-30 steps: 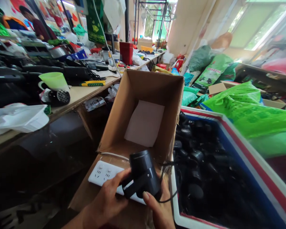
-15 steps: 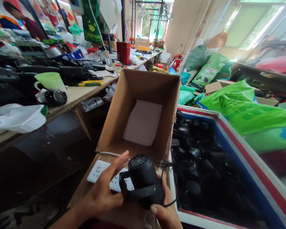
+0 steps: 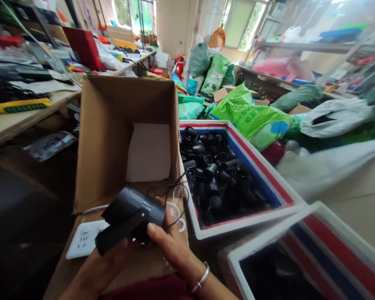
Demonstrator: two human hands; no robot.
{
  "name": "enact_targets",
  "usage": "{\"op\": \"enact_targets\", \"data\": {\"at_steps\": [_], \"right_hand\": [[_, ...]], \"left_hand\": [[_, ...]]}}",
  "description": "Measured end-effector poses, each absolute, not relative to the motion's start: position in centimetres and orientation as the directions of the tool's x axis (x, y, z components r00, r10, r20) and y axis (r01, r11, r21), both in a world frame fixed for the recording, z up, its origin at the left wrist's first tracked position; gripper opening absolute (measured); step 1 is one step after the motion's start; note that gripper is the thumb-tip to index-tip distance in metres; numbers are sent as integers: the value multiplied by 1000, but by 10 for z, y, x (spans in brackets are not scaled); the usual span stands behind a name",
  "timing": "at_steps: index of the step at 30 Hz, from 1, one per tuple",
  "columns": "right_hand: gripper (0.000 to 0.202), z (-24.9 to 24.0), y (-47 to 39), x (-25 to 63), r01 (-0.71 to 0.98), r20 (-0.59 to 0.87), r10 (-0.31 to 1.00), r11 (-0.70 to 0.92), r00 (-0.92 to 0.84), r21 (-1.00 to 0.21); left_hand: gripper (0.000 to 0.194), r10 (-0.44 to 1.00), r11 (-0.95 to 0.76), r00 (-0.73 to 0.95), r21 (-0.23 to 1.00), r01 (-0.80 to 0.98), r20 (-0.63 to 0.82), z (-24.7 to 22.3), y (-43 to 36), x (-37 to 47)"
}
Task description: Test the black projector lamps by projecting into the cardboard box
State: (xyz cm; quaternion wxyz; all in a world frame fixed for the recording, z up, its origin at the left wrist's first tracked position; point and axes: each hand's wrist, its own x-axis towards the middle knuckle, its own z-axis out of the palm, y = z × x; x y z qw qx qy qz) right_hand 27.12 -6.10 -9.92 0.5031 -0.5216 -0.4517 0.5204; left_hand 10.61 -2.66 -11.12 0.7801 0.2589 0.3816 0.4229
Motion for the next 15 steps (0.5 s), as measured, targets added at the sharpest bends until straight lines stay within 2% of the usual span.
{"op": "enact_targets", "data": {"at_steps": [3, 6, 7, 9, 12, 15], "right_hand": [[65, -90, -57, 283, 34, -66, 990, -62, -122, -997], [79, -96, -55, 316, 189, -139, 958, -93, -249, -978], [80, -103, -53, 331, 282, -204, 954, -138, -220, -949], [65, -123, -49, 366, 459, -318, 947, -268, -34, -847], [35, -163, -37, 409, 550, -368, 890, -455, 268, -700], [27, -203, -23, 424, 588, -407, 806, -592, 429, -552]], "left_hand": [[53, 872, 490, 300, 673, -554, -387, -107, -19, 114], [62, 877, 479, 304, 632, -609, -372, -94, -5, 116], [62, 872, 489, 331, 612, -621, -360, -89, 0, 115], [58, 861, 509, 389, 551, -661, -328, -82, 10, 111], [49, 872, 489, 412, 492, -720, -264, -82, 21, 106], [34, 838, 537, 502, 490, -687, -214, -82, 21, 112]]}}
